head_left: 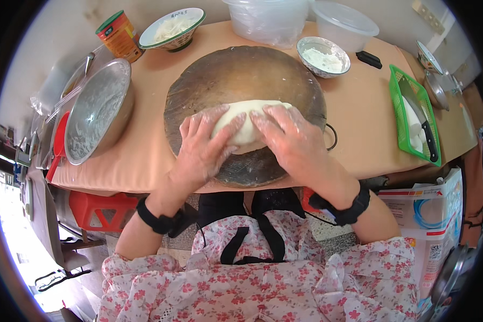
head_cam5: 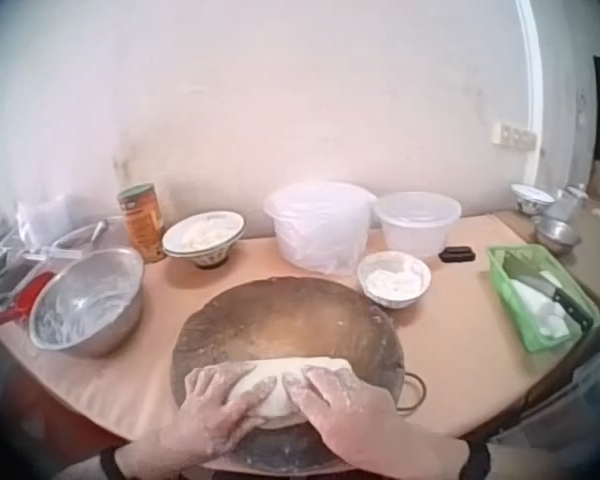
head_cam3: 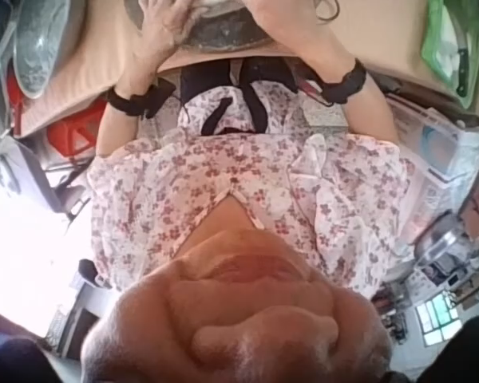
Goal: Kneading a large piece of dough on a wooden circular board in a food preparation setting.
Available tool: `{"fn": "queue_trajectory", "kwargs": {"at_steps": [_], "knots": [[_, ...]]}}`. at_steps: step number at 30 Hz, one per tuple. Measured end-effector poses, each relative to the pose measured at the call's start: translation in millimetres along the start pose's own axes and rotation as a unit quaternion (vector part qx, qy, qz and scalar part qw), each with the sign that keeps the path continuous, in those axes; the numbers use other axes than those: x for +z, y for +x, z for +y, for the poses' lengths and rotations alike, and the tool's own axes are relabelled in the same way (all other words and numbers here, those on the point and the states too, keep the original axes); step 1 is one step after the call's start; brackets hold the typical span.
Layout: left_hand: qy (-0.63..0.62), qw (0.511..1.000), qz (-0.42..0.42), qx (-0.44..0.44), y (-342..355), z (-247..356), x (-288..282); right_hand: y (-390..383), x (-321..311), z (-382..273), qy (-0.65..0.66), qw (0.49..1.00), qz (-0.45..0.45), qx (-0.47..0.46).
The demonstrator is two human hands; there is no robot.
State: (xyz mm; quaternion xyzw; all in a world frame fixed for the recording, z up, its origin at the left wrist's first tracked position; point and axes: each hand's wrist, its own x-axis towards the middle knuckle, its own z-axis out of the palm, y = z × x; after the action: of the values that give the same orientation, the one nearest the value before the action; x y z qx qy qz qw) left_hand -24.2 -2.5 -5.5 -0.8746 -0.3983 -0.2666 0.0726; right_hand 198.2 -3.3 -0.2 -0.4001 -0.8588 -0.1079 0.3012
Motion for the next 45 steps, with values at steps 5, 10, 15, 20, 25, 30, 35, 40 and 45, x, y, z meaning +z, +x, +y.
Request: {"fn": "queue_trajectory", "kwargs": {"at_steps": [5,10,15,20,25,30,35,40,45], "knots": [[-0.030,0.999,-0.035,-0.013,20,-20,1,19,6,22,-0.018,0.999,-0.025,0.010],[-0.105,0.993,-0.053,0.001,27,-24,-3,4,18,34,0.172,0.982,-0.049,0.057],[-0.080,0.995,-0.054,-0.010,25,-20,-4,-2,14,23,0.184,0.979,-0.048,0.078],[-0.075,0.995,-0.072,0.008,31,7,-10,-19,-5,24,0.194,0.973,-0.044,0.113],[-0.106,0.989,-0.098,0.013,50,39,2,-49,-21,41,0.158,0.980,0.004,0.119],[-0.085,0.993,-0.076,0.037,98,32,38,-36,-13,88,0.150,0.971,0.017,0.184],[-0.030,0.994,-0.100,-0.031,138,27,57,-22,-2,124,0.148,0.958,0.045,0.240],[0.012,0.988,-0.121,-0.095,144,22,61,-40,-16,111,0.137,0.962,0.027,0.234],[0.045,0.980,-0.142,-0.136,147,18,50,-70,-39,104,0.134,0.961,0.013,0.240]]}}
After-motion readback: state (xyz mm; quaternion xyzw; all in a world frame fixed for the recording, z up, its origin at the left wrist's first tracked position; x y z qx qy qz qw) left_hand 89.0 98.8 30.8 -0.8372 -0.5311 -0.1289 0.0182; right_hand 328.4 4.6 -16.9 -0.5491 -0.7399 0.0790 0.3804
